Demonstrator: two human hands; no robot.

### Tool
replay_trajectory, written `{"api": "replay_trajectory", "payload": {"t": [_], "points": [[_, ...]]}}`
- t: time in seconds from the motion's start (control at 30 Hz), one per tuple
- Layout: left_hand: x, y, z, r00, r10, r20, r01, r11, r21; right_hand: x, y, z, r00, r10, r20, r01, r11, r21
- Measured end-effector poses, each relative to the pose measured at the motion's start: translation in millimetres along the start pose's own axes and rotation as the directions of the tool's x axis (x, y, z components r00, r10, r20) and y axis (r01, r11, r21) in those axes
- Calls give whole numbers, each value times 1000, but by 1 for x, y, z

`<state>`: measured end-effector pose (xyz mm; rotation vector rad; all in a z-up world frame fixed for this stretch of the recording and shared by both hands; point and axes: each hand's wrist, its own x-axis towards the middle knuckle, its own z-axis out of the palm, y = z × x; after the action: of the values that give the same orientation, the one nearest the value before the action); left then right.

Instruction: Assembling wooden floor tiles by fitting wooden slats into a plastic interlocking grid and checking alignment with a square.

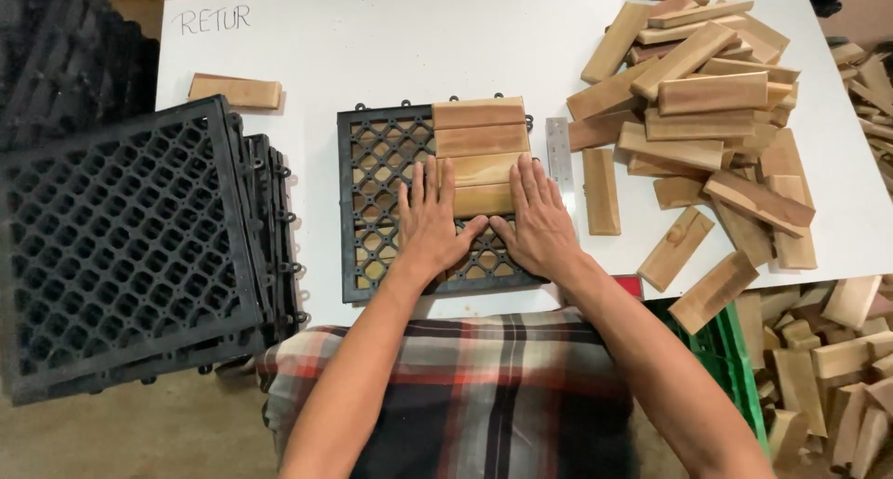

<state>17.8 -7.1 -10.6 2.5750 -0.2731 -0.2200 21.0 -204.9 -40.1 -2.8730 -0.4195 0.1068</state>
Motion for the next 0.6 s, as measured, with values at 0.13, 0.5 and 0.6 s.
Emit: {"api": "replay_trajectory", "payload": {"t": [0.13,0.5,0.6], "points": [[12,9,6,1000,-2,14,-1,979,204,-5,37,-21,995,-14,100,-33,889,456],[48,-1,87,896,419,-150,-336,858,390,-98,162,-46,582,812,43,-813,579,63],[50,1,93,893,432,-124,-354,847,398,-98,186,-29,591,805,52,-800,576,169]]}}
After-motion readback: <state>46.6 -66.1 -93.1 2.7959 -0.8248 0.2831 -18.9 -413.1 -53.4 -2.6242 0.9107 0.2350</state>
